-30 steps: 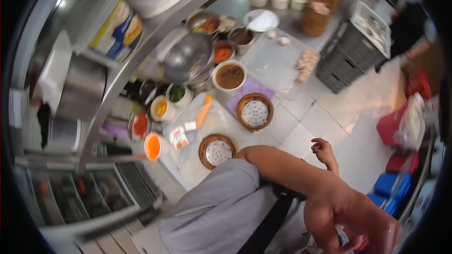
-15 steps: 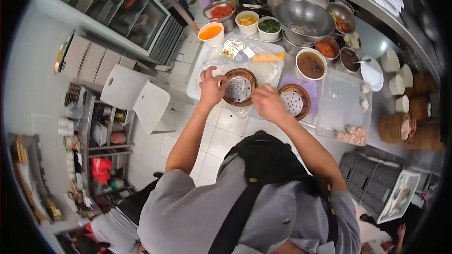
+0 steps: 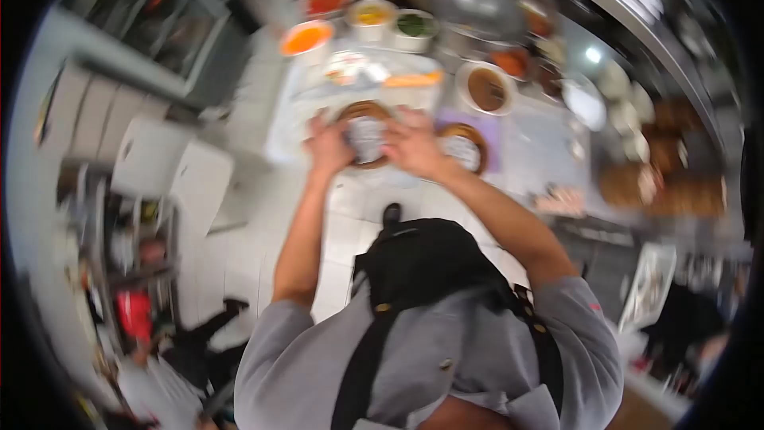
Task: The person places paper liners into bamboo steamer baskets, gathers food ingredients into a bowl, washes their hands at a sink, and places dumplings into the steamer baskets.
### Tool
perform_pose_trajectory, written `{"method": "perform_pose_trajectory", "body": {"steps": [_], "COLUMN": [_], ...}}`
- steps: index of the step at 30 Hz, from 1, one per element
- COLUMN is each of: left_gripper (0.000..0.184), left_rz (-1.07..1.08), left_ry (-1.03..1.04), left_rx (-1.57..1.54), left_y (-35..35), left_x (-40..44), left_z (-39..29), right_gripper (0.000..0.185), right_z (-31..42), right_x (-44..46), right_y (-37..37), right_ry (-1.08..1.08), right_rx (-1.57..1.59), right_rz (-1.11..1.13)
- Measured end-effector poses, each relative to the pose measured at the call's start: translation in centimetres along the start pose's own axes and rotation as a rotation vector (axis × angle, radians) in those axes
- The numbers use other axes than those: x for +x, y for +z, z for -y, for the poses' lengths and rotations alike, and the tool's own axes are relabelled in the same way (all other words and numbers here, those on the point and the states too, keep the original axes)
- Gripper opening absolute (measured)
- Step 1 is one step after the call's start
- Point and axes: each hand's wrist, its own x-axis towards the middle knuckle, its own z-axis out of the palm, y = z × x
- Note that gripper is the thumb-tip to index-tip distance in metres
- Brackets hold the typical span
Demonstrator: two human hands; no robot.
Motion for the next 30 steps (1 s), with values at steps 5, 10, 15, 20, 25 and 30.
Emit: {"method": "perform_pose_trajectory", "body": {"steps": [5,10,15,20,25,30], "left_gripper": [0.046,0.038,0.038,0.062,0.061,0.072], "left_rz": [-0.02,0.162,0.62,0.579,0.607,0.678], "left_ry": [0.036,0.402,0.698,0.721,0.843,0.723], "left_rx": [0.03,-0.472,-0.664,-0.377,-0.093,0.062], "left_y": [-3.2,-3.3,10.5,21.3,25.0,25.8], "left_x": [-0.3,-4.9,-7.7,-9.7,-12.2,-12.6], "left_z": [-3.3,-14.4,-28.5,-39.9,-45.3,-45.7], "right_gripper": [0.021,0.04,0.035,0.025,0.017,0.022], "right_z": [0.9,-10.1,-18.1,-22.6,-23.1,-22.0], "right_x": [-5.8,-19.8,-30.9,-36.4,-37.6,-36.3], "right_y": [-8.4,-17.0,-25.0,-23.2,-18.7,-22.5], "right_ry": [0.192,0.659,0.868,0.509,0.269,0.514], "right_rx": [0.144,0.147,-0.097,-0.063,0.064,-0.049], "right_rz": [-0.211,-0.105,0.152,0.255,0.214,0.604]}}
